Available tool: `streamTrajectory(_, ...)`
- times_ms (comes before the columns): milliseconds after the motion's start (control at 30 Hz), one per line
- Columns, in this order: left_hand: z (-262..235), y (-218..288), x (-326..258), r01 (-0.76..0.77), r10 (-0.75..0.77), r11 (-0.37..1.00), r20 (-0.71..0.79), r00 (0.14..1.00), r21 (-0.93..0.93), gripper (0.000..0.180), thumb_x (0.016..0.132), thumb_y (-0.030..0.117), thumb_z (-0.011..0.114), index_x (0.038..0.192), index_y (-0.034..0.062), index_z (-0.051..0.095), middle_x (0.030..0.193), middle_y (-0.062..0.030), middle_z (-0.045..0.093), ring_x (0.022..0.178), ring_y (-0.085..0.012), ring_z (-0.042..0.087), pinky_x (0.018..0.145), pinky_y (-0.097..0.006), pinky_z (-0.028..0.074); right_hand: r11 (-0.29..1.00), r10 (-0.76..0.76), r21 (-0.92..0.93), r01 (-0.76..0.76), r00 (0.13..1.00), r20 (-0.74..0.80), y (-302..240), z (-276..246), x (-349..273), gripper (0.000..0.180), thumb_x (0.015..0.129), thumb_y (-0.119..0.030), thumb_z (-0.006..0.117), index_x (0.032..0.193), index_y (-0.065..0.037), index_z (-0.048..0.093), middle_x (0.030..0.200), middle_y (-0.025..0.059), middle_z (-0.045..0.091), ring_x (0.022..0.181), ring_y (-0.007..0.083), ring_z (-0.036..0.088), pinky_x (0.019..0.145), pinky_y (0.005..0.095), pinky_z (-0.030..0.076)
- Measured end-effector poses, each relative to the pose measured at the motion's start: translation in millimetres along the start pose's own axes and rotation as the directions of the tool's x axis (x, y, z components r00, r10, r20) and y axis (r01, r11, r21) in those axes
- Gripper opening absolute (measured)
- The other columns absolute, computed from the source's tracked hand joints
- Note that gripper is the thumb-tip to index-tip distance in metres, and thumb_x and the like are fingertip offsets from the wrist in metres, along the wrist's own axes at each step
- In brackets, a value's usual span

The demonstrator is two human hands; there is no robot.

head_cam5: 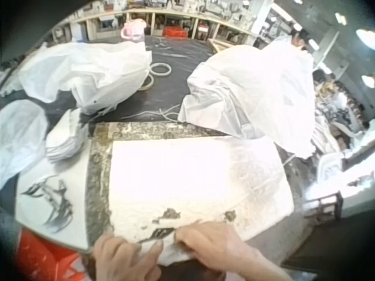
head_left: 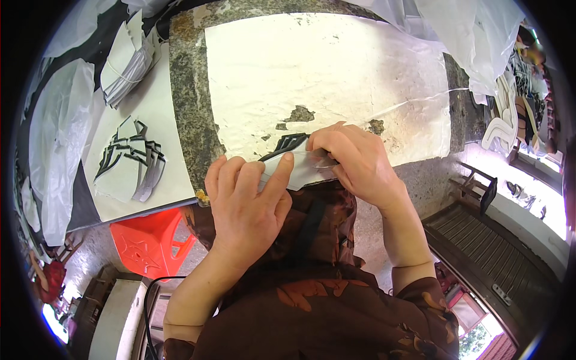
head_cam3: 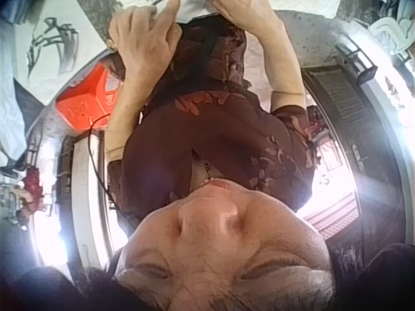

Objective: Trimming excess thread and material from shoe upper components using small scissors.

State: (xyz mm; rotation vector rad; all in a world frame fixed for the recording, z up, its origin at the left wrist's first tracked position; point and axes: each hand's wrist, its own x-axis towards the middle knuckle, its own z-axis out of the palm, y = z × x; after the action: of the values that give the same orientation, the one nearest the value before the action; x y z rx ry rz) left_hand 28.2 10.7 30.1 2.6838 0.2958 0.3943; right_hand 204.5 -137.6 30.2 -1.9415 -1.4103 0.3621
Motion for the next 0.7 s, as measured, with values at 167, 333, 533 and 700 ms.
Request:
streamTrajectory(167,1.3,-0.5,-0.2,0.001,-0.001,1.000,0.002,1.000,0.000,0.045,0.076,0.007,0.075,0.120,0.0150,0.078,0.099,-0.0067,0.055,0.100,-0.0297,0.054,0.100,-0.050,0.044,1.000,0.030,0.009,-0.030,0.999,-0.029,0.7,3.6,2.6,0.032,0.075,0.009,0.065,0.104,-0.004,0.063,0.090,0.0112,0.069,0.079,0.0320,0.068,0.070,0.0393,0.055)
streamTrajectory(333,1.7,-0.4,-0.9,-0.003,0.003,1.000,-0.004,1.000,0.004,0.046,0.076,0.007,0.075,0.121,0.0152,0.078,0.099,-0.0066,0.055,0.100,-0.0293,0.055,0.100,-0.049,0.044,0.998,0.065,-0.007,-0.065,0.998,-0.004,-1.2,1.1,5.9,0.031,0.076,0.009,0.066,0.104,-0.004,0.062,0.092,0.0122,0.069,0.082,0.0354,0.067,0.073,0.0410,0.054)
streamTrajectory(533,-0.6,0.2,1.3,-0.002,0.002,1.000,0.019,1.000,0.008,0.046,0.076,0.009,0.074,0.122,0.0153,0.077,0.097,-0.0063,0.054,0.099,-0.0288,0.054,0.100,-0.049,0.044,0.990,0.132,-0.047,-0.132,0.991,0.002,-2.5,2.9,6.1,0.029,0.078,0.006,0.069,0.105,-0.004,0.062,0.093,0.0120,0.068,0.084,0.0360,0.067,0.074,0.0422,0.053)
streamTrajectory(700,-2.5,1.0,3.8,-0.004,0.003,1.000,0.044,0.999,0.012,0.047,0.077,0.009,0.074,0.123,0.0154,0.076,0.096,-0.0063,0.053,0.099,-0.0288,0.054,0.099,-0.049,0.043,0.988,0.148,-0.051,-0.148,0.989,-0.016,-3.9,2.6,7.5,0.020,0.087,-0.005,0.075,0.104,-0.005,0.063,0.089,0.0124,0.065,0.082,0.0348,0.065,0.071,0.0418,0.052)
